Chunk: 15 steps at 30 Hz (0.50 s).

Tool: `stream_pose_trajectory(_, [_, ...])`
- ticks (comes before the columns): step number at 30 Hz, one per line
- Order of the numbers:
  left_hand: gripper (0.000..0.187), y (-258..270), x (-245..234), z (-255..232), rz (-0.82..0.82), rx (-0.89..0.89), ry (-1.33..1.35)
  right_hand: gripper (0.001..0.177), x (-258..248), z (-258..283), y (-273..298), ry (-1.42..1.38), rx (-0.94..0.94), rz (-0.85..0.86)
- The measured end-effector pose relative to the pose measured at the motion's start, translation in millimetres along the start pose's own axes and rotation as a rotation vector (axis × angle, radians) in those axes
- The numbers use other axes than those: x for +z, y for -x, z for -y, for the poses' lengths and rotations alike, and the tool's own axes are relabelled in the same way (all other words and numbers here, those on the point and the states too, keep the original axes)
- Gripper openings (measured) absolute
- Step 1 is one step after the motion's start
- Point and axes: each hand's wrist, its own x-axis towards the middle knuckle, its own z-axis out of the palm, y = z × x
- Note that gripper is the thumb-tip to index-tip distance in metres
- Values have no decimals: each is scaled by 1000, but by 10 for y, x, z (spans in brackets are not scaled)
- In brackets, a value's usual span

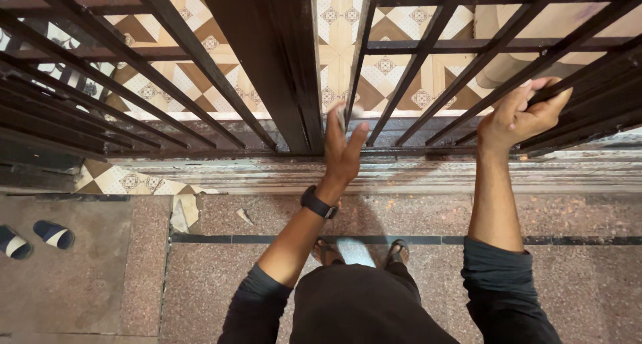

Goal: The person wipes the horizontal and vertical bars of a metal gate using a white cloth. They systematically clean the lower section of the gate, moving from right to left and then back again, ensuring the bars are free of dust.

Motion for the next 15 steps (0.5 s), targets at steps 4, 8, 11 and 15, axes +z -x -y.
stream_pose_trajectory(4, [52, -187, 104, -657, -45, 338, -262, 6, 10, 59, -16, -42, 65, -5])
stream_pose_trajectory(8, [49, -251, 91, -1066, -103, 453, -373, 10, 33, 160, -48, -15, 73, -17])
stream_pose_trajectory(11, [48, -225, 167, -1100, -184, 524, -393, 10, 21, 219, -47, -55, 105, 19])
stream_pose_trajectory(15, [47, -75, 175, -769, -244, 382, -395, 12, 20, 199, -51, -57, 111, 12])
